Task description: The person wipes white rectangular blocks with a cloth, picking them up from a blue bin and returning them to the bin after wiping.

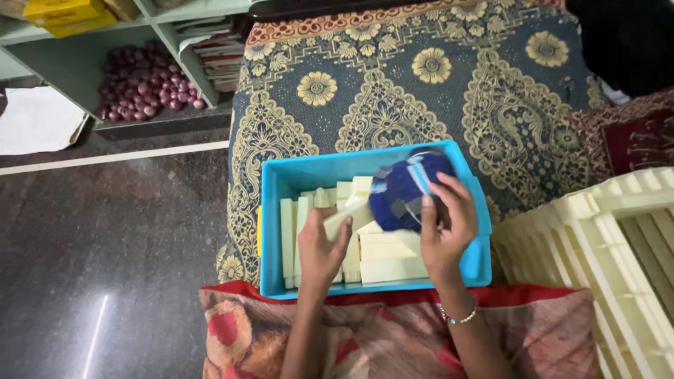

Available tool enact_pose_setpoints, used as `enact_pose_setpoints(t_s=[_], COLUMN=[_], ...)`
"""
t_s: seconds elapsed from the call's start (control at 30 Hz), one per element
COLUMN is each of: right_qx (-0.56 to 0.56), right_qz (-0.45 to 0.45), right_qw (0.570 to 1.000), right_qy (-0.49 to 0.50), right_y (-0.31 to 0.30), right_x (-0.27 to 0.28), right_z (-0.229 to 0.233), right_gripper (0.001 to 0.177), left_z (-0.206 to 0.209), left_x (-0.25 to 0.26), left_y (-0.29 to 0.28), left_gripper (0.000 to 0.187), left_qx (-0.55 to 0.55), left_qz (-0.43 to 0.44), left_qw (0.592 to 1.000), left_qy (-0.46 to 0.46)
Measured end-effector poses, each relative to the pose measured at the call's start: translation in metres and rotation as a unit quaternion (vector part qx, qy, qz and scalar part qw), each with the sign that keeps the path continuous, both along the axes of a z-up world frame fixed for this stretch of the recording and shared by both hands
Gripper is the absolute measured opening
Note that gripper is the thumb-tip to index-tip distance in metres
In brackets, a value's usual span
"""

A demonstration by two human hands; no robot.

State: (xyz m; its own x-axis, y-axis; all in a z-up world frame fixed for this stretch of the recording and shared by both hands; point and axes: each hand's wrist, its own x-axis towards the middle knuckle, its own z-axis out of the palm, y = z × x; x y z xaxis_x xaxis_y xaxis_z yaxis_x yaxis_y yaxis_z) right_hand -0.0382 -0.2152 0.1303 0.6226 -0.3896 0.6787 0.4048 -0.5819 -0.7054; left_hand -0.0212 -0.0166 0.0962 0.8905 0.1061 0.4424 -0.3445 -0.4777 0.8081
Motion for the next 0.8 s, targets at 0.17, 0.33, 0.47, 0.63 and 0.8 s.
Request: enact_pose_setpoints(t_s=[0.17, 0.33, 0.47, 0.63, 0.8], right_qx=[-0.104, -0.275, -0.373, -0.352, -0.318], right_qz=[0.167, 0.217, 0.227, 0.260, 0.280], right_qw=[0.973, 0.923, 0.885, 0.885, 0.900], right_qy=[0.123, 0.158, 0.162, 0.159, 0.105], right_y=[-0.001, 0.007, 0.025, 0.026, 0.020], right_x=[0.011, 0.006, 0.011, 0.017, 0.009], right_z=[-0.007, 0.003, -0.006, -0.018, -0.005], right_gripper=[0.028, 0.061, 0.089, 0.080, 0.080], left_z=[-0.001, 0.001, 0.007, 0.011, 0.021], left_x=[-0.001, 0.000, -0.001, -0.008, -0.026], left_y=[0.005, 0.018, 0.022, 0.029, 0.045], left_gripper=[0.031, 0.027, 0.028, 0.025, 0.020], left_qx=[0.021, -0.058, -0.026, -0.099, -0.169], left_qz=[0.020, -0.009, -0.070, -0.087, -0.158], left_qw=[0.999, 0.995, 0.990, 0.981, 0.971], left_qy=[0.027, -0.075, 0.119, 0.145, 0.065])
